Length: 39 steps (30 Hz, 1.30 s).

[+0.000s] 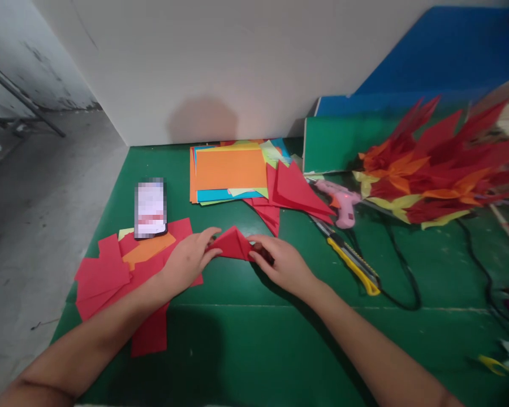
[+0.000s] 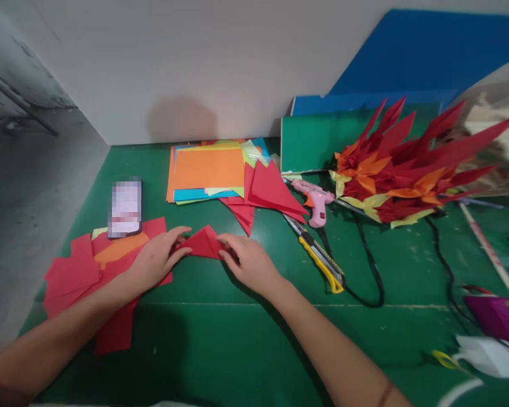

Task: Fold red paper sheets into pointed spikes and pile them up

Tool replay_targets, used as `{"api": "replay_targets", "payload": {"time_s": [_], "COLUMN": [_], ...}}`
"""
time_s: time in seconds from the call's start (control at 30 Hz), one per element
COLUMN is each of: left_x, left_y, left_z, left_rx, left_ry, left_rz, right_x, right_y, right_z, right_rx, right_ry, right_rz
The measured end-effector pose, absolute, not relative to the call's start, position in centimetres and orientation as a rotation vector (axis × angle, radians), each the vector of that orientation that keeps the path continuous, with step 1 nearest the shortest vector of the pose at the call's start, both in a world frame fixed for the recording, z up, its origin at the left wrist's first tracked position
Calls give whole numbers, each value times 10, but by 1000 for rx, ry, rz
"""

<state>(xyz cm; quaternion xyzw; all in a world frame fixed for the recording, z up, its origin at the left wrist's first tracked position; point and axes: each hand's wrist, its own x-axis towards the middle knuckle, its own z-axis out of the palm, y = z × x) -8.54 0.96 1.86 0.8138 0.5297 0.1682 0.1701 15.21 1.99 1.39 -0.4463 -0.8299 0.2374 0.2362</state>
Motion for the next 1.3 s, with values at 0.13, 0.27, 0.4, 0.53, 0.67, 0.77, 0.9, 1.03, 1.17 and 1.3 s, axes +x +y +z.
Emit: {"api": "replay_targets", "payload": {"time_s": [0.13,0.27,0.4,0.53,0.67,0.77,0.9,1.03,1.17,1.3], "left_x": [-85,-85,-85,-84,-82,-80,-76,-71,-68,-68], "left_y": [13,17,17,18,19,19,19,24,34,39], "left_z": [22,24,18,15,17,20,26,34,37,34], "left_rx": [2350,2453,2519,2509,2465,2417,2341,2243,2141,2119], "left_ry": [1449,1383,1423,1453,1440,1438,1476,1505,1493,1392], "left_rz": [505,409,399,379,343,317,249,194,224,329], "right_x": [147,145,144,142,140,141,143,144,145,144], "right_y": [19,17,17,18,19,20,22,24,24,23], "right_z": [14,12,9,9,10,10,9,7,7,9], "right_rx": [-1327,-1294,-1362,-1339,-1299,-1277,-1266,-1253,-1252,-1250], "right_ry": [-2306,-2388,-2379,-2350,-2312,-2285,-2285,-2273,-2244,-2217], "right_rz": [627,560,400,325,485,577,622,669,696,700]}}
